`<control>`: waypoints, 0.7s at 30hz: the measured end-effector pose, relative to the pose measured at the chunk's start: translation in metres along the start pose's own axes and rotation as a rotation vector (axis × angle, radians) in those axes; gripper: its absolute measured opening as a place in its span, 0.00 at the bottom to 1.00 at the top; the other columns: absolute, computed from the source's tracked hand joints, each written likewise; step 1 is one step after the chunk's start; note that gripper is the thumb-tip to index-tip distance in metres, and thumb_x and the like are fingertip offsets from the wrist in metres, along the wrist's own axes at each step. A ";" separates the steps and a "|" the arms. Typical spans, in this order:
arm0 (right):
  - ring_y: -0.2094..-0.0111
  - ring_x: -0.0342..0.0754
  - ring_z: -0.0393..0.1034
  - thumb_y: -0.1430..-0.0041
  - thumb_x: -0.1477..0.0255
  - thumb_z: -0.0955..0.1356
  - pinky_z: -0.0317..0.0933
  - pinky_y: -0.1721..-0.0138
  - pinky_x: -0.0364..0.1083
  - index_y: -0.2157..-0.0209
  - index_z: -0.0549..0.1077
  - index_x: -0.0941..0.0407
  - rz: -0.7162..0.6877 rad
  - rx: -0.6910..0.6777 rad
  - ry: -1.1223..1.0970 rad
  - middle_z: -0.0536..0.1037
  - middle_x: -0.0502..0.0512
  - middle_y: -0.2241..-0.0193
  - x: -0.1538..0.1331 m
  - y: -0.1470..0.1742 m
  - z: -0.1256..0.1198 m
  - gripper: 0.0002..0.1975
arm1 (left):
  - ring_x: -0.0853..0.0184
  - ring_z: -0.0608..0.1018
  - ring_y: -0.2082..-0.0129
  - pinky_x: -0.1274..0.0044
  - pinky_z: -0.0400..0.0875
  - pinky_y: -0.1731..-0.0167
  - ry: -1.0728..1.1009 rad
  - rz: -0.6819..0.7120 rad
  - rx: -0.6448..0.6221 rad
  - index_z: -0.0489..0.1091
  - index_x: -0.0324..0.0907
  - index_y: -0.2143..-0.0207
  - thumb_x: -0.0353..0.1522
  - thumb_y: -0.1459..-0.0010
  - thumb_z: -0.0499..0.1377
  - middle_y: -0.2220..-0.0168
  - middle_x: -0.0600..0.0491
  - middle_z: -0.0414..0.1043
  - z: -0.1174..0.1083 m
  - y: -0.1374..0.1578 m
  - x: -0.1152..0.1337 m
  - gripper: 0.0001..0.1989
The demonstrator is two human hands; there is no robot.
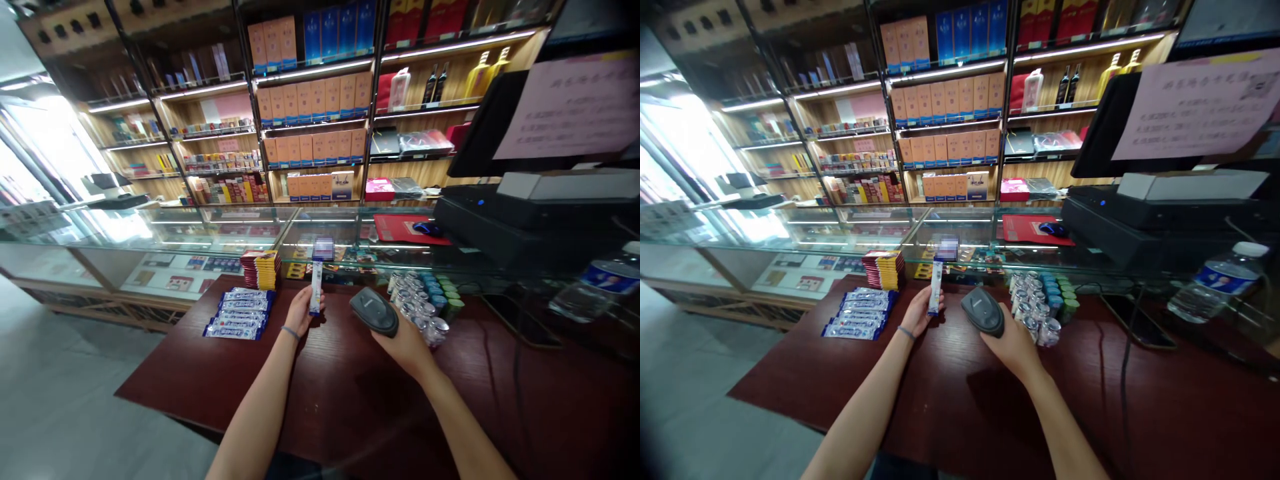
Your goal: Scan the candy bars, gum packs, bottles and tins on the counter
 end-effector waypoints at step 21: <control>0.70 0.59 0.78 0.48 0.55 0.71 0.68 0.68 0.51 0.66 0.75 0.52 -0.045 0.179 -0.004 0.79 0.54 0.77 0.020 -0.005 -0.015 0.16 | 0.60 0.77 0.50 0.66 0.73 0.47 -1.624 0.911 -0.036 0.73 0.46 0.46 0.35 0.35 0.59 0.51 0.46 0.74 -0.121 0.088 0.208 0.15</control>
Point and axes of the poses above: each hand's wrist, its own y-axis away from the middle knuckle, its own z-axis out of the palm, x = y × z, the point moved 7 cm from there along -y, towards the middle knuckle
